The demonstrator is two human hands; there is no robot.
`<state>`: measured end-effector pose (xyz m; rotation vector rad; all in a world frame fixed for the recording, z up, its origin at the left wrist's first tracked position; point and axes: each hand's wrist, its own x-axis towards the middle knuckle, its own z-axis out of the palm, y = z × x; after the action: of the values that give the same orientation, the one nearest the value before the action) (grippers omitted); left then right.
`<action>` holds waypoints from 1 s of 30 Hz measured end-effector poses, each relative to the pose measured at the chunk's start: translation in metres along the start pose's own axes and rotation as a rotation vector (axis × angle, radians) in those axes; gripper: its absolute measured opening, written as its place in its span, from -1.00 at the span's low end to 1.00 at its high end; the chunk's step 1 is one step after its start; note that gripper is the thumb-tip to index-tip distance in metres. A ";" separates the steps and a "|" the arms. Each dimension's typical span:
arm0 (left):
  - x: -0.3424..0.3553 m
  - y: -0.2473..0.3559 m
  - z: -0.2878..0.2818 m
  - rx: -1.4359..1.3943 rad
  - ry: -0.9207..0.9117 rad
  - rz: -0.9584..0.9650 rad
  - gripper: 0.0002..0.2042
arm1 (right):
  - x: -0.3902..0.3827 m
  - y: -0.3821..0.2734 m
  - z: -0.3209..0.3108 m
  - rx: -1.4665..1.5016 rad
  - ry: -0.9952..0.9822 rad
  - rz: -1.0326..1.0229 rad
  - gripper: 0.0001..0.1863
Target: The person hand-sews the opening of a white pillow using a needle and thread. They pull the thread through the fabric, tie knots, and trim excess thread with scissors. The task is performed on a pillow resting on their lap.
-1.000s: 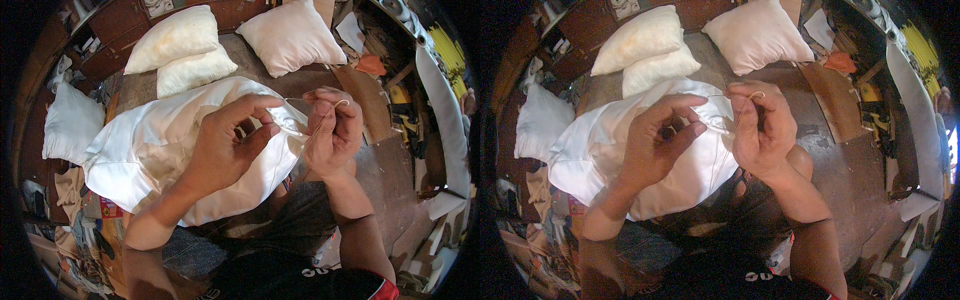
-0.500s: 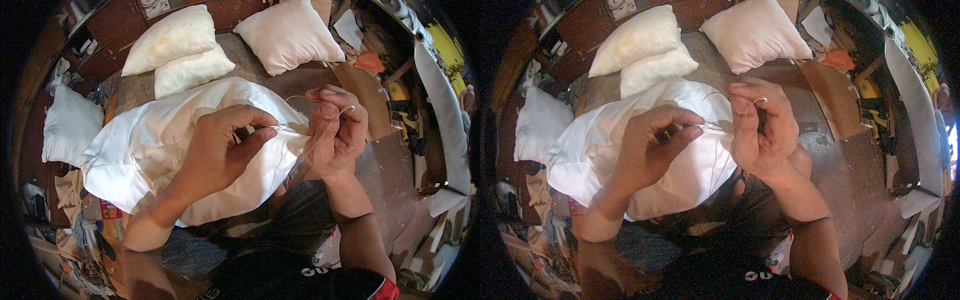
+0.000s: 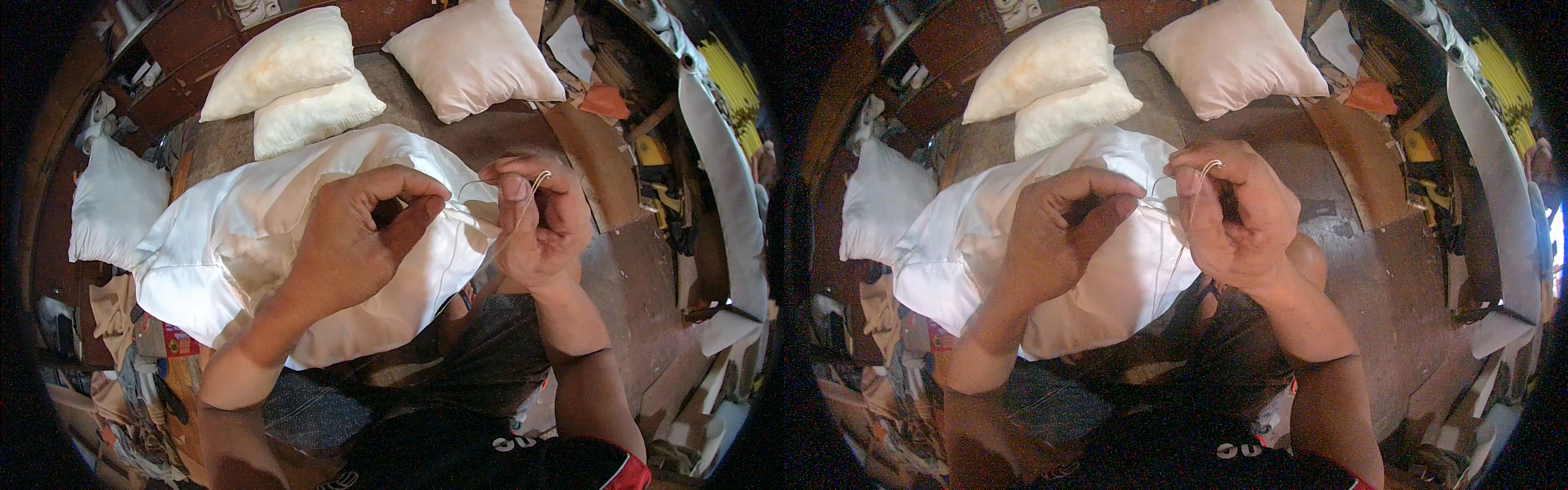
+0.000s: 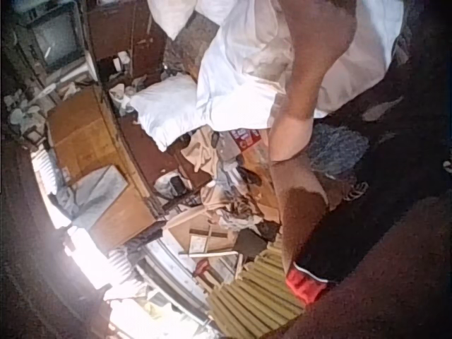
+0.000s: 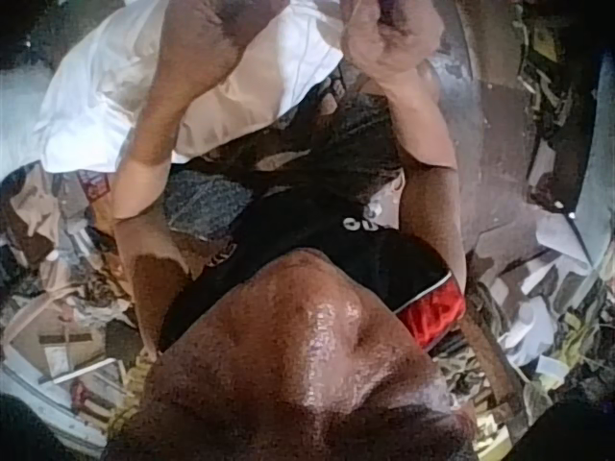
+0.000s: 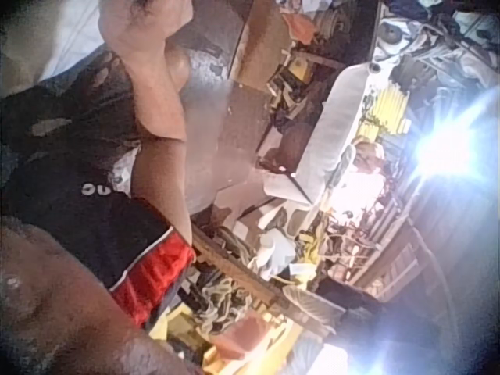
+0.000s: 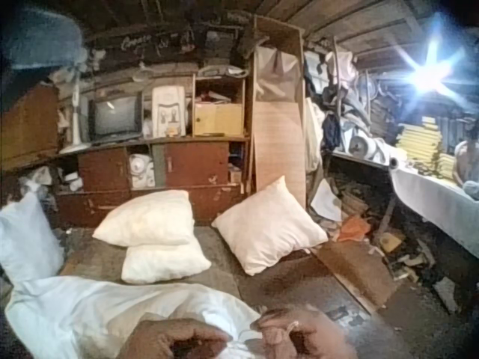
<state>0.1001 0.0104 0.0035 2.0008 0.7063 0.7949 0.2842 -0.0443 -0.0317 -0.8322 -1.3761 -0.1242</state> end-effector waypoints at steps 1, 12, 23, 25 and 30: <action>0.000 0.000 0.001 -0.002 0.004 0.005 -0.91 | 0.001 -0.001 -0.001 -0.021 -0.004 -0.003 -0.95; -0.002 0.000 0.002 -0.034 0.044 0.027 -0.89 | -0.001 -0.005 0.002 -0.048 0.003 0.040 -0.95; -0.002 -0.001 0.002 -0.050 0.033 0.035 -0.89 | 0.001 -0.008 0.002 -0.046 -0.033 0.075 -0.97; -0.003 0.000 0.003 -0.081 0.036 0.001 -0.89 | 0.001 -0.010 0.003 -0.005 -0.036 0.137 -0.96; -0.004 -0.004 0.007 -0.090 0.078 0.054 -0.91 | 0.000 -0.015 0.000 0.055 -0.092 0.313 -0.92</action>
<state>0.1022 0.0064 -0.0042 1.9235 0.6517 0.9245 0.2761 -0.0543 -0.0250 -1.0056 -1.3115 0.1954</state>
